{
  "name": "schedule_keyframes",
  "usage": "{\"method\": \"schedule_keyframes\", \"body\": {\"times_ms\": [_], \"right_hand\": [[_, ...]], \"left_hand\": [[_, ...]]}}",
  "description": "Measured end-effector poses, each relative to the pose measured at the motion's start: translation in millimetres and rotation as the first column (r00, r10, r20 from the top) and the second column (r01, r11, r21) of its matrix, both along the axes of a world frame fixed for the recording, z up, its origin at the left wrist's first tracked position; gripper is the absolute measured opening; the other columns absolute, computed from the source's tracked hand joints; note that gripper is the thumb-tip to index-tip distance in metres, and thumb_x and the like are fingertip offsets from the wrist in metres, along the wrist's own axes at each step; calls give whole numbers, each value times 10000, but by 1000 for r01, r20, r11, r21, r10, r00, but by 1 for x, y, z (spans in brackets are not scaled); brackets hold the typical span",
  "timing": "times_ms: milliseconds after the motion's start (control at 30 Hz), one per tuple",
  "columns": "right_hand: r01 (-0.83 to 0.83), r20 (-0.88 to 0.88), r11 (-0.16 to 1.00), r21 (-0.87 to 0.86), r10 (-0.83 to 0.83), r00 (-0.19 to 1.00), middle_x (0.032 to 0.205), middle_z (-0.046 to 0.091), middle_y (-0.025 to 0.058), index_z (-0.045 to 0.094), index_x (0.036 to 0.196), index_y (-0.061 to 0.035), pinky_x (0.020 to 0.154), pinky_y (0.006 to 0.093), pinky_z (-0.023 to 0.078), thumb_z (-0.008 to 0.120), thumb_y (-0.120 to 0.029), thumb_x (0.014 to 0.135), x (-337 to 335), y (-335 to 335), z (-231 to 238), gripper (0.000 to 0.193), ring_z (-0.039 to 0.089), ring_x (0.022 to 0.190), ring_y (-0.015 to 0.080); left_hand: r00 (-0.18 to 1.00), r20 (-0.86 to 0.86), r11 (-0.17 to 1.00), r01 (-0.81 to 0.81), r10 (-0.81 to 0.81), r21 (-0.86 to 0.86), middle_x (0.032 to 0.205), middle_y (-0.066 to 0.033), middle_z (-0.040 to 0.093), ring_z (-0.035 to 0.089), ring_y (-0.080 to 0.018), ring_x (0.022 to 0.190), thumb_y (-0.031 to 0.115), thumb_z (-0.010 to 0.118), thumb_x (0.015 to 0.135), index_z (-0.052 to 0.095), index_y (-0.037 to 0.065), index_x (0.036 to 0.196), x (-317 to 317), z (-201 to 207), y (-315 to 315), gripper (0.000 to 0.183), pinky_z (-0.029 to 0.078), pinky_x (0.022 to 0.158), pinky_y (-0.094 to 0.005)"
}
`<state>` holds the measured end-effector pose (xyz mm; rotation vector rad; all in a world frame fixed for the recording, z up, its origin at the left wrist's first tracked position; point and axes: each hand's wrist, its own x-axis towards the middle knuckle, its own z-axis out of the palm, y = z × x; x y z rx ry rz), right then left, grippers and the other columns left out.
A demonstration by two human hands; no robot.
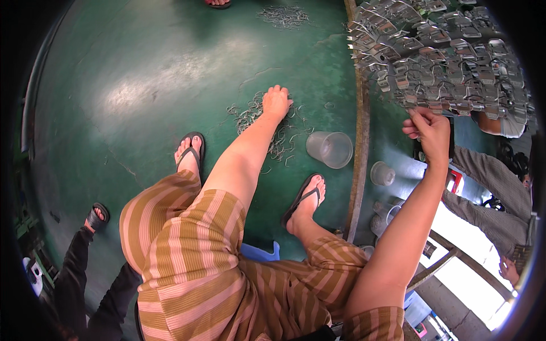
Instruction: The person assembles a large metal decorative curtain by picking up small metal links from the floor and attaching them to a suspended frame.
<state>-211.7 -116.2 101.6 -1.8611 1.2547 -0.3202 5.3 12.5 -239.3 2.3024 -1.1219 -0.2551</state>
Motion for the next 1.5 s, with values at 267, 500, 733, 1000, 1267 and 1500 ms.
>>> {"method": "schedule_keyframes", "body": {"times_ms": [267, 500, 733, 1000, 1267, 1500], "right_hand": [[-2, 1, 1000, -13, 2, 1000, 685, 639, 91, 623, 914, 64, 496, 198, 449, 614, -165, 822, -2, 2, 0, 247, 615, 561, 113], [-24, -17, 999, -25, 24, 1000, 680, 637, 89, 622, 915, 66, 497, 198, 447, 607, -163, 825, -1, 2, 1, 247, 611, 558, 110], [-17, -10, 1000, -21, 16, 1000, 680, 638, 91, 627, 893, 60, 504, 201, 451, 606, -162, 821, 1, 4, 2, 234, 613, 560, 113], [-11, -29, 999, -31, 10, 1000, 677, 641, 84, 630, 885, 55, 505, 201, 449, 609, -167, 819, -2, 3, 1, 232, 613, 562, 108], [-7, -59, 999, -54, 3, 998, 685, 641, 83, 628, 897, 57, 505, 202, 450, 608, -177, 817, -2, 3, 4, 248, 614, 566, 110], [-14, -54, 999, -33, 12, 998, 681, 643, 83, 633, 879, 55, 502, 199, 455, 604, -181, 814, -1, 2, 2, 247, 615, 564, 110]], "left_hand": [[999, 31, 968, 35, -45, 248, 916, -104, 594, 574, -291, 903, 109, 618, 711, 644, 96, 792, 7, -5, -10, 86, 457, 765, -433], [992, -4, 982, 126, -126, 137, 926, -98, 593, 581, -283, 893, 136, 623, 727, 636, 53, 784, 2, -5, -14, 102, 457, 756, -424], [976, -12, 958, 215, -217, 190, 1003, -88, 576, 528, -258, 987, 134, 552, 769, 638, 49, 860, -38, 4, -24, 151, 423, 825, -408], [926, -99, 906, 377, -364, 194, 914, -69, 589, 560, -255, 930, 122, 623, 721, 639, 81, 758, -15, 0, -18, 57, 451, 784, -391], [666, 164, 677, 736, -728, 19, 844, -43, 573, 555, -217, 875, 130, 570, 730, 623, 87, 659, -38, -2, 7, 99, 471, 767, -326], [432, 404, 555, 787, -807, 268, 830, -48, 553, 536, -197, 861, 158, 501, 773, 613, 73, 736, -50, 7, 6, 146, 446, 731, -318]]}}
